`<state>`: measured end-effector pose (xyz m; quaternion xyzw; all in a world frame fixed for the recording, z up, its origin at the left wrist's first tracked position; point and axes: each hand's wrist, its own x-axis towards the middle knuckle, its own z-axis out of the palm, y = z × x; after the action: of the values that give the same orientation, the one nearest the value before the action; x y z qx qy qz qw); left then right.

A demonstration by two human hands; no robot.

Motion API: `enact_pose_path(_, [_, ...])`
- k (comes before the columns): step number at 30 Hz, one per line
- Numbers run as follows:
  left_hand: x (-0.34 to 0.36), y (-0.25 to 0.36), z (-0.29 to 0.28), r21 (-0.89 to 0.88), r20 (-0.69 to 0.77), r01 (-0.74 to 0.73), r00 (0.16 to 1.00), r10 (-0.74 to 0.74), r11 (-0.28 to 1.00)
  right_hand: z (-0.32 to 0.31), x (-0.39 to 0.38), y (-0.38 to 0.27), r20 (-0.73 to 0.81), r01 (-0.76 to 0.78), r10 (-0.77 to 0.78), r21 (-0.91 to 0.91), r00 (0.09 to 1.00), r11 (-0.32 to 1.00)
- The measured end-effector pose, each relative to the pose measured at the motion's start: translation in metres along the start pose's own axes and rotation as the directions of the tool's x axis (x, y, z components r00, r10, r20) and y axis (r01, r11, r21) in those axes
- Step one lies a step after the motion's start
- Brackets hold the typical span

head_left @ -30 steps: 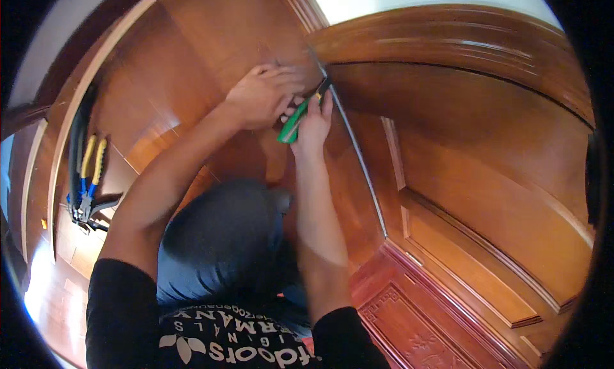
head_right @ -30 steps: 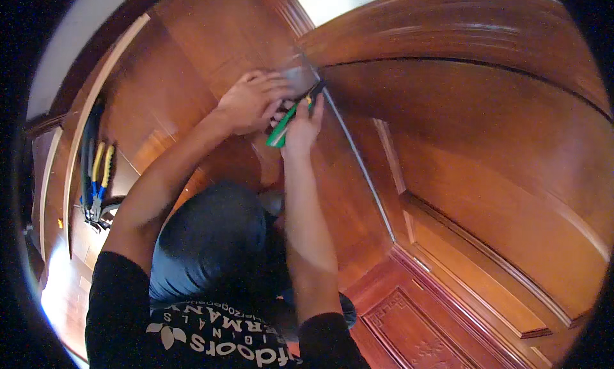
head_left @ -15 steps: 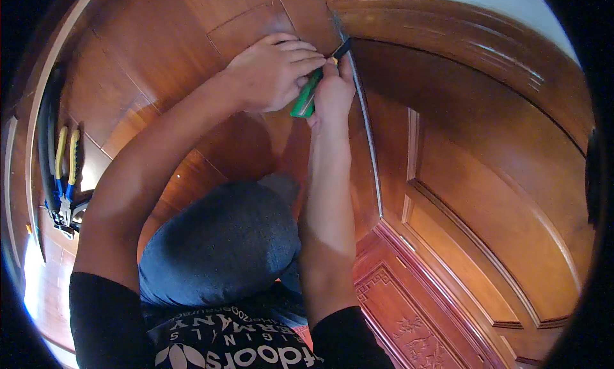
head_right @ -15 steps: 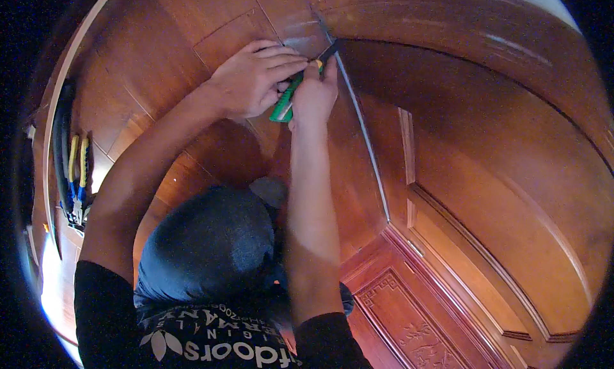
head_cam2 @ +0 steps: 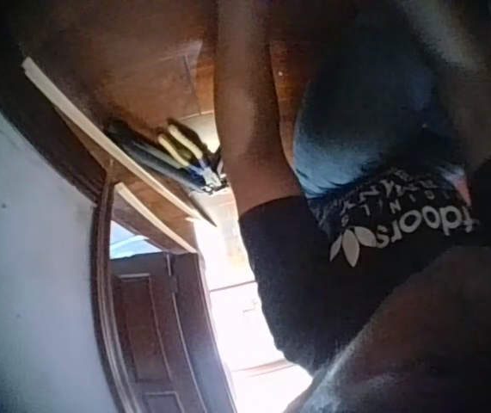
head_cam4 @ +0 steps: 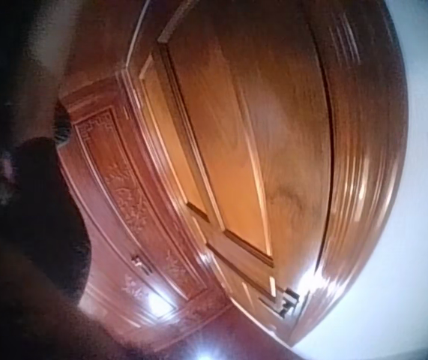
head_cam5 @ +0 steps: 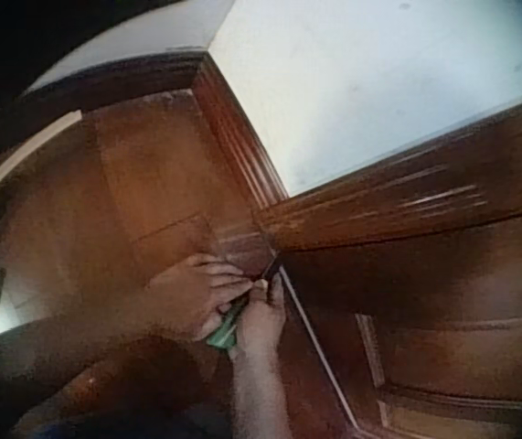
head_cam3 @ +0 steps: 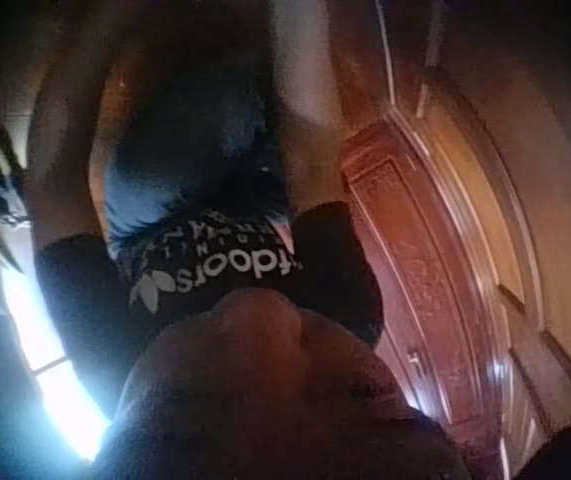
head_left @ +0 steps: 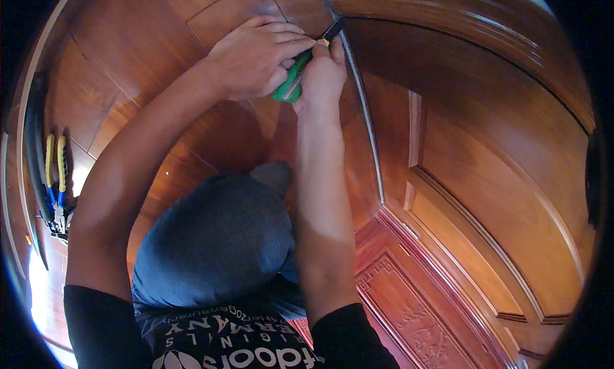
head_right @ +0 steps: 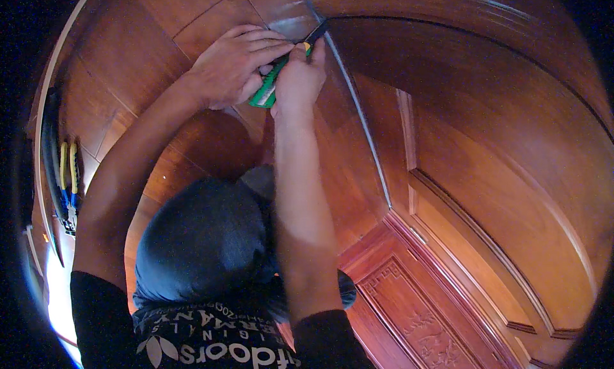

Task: The person is cutting and fitting a piece of wooden trim into the base of a decorative wood wall panel.

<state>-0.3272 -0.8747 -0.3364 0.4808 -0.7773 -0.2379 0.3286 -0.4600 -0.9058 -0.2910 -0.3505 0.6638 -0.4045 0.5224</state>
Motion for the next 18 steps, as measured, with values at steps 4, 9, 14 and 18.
enact_pose_path(4, [0.003, 0.007, -0.005, -0.034, -0.020, 0.031, 0.999, -0.032, 0.999, -0.002, -0.001, -0.011, 0.055, -0.077, 0.079, -0.038, 0.995, 0.996])
enact_pose_path(9, [0.007, 0.007, -0.003, -0.074, -0.046, 0.059, 0.997, -0.063, 0.995, -0.003, 0.008, -0.006, 0.001, -0.078, 0.078, -0.025, 0.997, 0.997])
enact_pose_path(14, [0.005, 0.005, -0.007, -0.088, -0.059, 0.066, 0.996, -0.071, 0.994, 0.005, 0.010, -0.004, 0.023, -0.088, 0.087, 0.029, 0.996, 0.996])
enact_pose_path(18, [-0.001, -0.004, -0.008, -0.134, -0.123, 0.088, 0.987, -0.105, 0.987, 0.017, -0.002, -0.016, 0.058, -0.128, 0.126, 0.034, 0.990, 0.991])
